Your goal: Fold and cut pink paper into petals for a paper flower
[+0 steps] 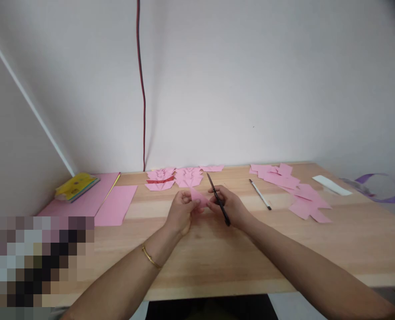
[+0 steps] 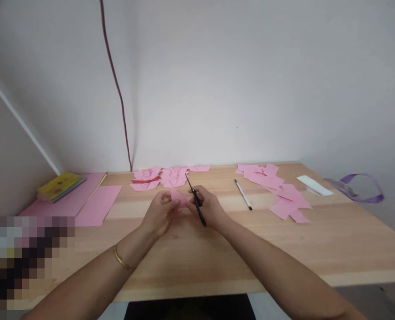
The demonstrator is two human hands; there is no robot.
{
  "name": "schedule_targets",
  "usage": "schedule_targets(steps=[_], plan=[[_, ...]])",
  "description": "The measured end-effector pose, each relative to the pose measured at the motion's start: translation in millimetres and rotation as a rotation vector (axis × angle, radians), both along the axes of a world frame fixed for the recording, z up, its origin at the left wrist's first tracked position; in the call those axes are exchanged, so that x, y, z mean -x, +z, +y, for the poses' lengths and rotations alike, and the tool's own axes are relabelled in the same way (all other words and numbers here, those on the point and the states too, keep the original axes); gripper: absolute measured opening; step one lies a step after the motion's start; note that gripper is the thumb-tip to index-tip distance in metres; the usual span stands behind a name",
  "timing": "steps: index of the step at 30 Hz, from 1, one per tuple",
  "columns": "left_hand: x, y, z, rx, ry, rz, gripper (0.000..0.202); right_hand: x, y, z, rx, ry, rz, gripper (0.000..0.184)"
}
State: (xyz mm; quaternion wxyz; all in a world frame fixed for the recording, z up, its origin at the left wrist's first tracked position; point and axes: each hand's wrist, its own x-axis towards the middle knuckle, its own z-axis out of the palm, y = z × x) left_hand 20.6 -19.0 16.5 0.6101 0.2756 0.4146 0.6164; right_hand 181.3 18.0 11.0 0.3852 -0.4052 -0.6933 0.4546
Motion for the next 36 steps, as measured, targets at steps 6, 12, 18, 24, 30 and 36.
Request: schedule_targets(steps=[6, 12, 18, 24, 30, 36], plan=[[4, 0.8, 3, 0.096, -0.077, -0.038, 0.022, 1, 0.5, -1, -0.014, 0.040, -0.012, 0.038], [4, -0.6, 4, 0.071, -0.048, -0.149, 0.017, 3, 3.1, -3, 0.005, 0.037, 0.021, 0.039], [6, -3.9, 5, -0.010, -0.049, -0.179, 0.013, 2, 1.9, 0, -0.019, 0.032, 0.033, 0.038], [9, -5.1, 7, -0.012, -0.056, -0.188, 0.012, 0, 5.7, -1, -0.016, 0.037, 0.020, 0.039], [19, 1.6, 13, 0.037, 0.004, -0.235, 0.019, -13, 15.9, 3, -0.164, -0.029, -0.169, 0.044], [23, 5.4, 13, 0.038, -0.044, -0.235, 0.021, -20, 18.6, 7, -0.227, 0.108, -0.320, 0.051]])
